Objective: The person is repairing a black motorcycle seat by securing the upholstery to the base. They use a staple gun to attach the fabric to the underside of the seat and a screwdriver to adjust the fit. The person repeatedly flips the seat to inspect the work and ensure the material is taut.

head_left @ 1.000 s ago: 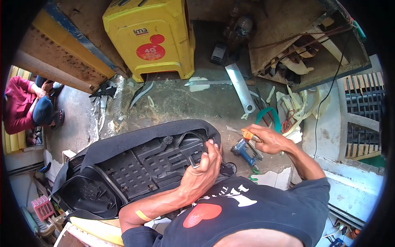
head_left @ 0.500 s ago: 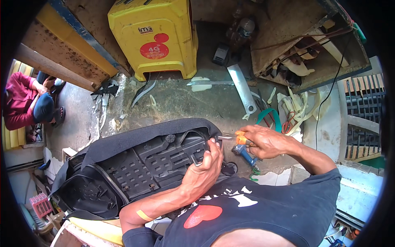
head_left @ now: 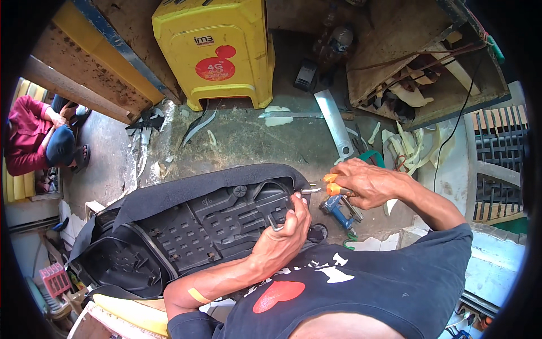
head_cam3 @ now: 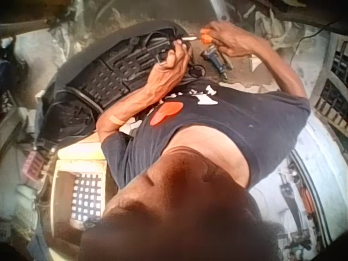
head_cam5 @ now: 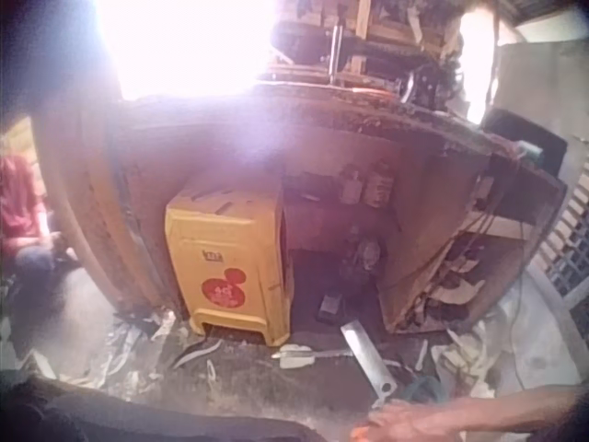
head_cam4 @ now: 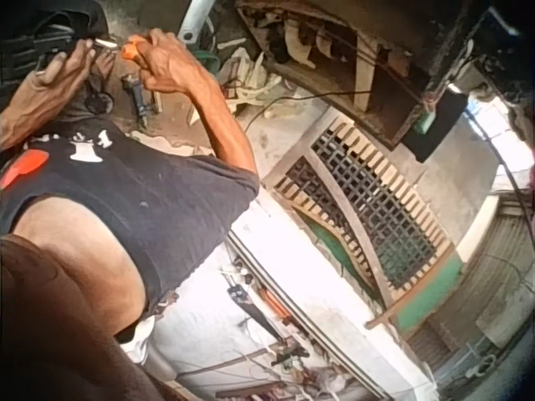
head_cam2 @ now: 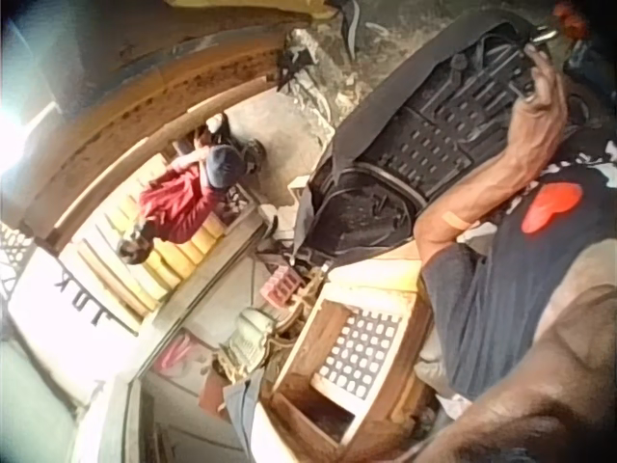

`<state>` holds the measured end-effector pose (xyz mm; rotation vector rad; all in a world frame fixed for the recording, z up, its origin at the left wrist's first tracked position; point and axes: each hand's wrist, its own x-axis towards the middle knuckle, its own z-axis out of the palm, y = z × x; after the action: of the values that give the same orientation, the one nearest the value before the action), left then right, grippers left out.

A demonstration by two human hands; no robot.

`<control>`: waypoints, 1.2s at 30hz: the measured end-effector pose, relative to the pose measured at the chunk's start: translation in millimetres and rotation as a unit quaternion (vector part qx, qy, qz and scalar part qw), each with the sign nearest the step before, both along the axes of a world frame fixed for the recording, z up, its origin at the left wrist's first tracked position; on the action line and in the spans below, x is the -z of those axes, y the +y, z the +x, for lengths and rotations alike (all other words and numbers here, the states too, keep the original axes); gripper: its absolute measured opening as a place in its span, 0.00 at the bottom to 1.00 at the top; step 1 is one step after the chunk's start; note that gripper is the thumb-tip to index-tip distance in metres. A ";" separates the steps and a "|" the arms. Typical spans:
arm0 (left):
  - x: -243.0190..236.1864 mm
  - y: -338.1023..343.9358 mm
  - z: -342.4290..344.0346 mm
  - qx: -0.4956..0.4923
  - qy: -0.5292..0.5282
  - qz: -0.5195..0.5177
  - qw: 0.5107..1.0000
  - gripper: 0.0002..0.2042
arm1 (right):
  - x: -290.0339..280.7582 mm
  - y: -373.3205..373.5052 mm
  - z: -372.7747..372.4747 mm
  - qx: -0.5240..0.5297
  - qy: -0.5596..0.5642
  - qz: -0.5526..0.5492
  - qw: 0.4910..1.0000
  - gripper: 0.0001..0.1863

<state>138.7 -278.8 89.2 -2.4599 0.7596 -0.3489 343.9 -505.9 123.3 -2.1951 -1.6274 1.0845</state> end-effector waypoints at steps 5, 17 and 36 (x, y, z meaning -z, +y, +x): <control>3.1 0.2 1.1 -0.002 -0.005 0.006 1.000 0.26 | -6.4 7.6 6.8 -0.009 0.009 -0.020 1.000 0.28; 7.9 5.0 3.7 0.004 0.017 0.019 1.000 0.25 | -9.4 32.1 -9.0 0.000 -0.144 -0.140 0.980 0.16; 4.1 1.4 2.6 0.009 -0.007 -0.023 1.000 0.23 | -21.2 27.8 -1.3 0.086 0.051 -0.150 0.984 0.23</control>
<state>141.2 -277.4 85.1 -2.4917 0.7761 -0.3947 342.6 -478.0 144.5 -2.3636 -1.2742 1.4419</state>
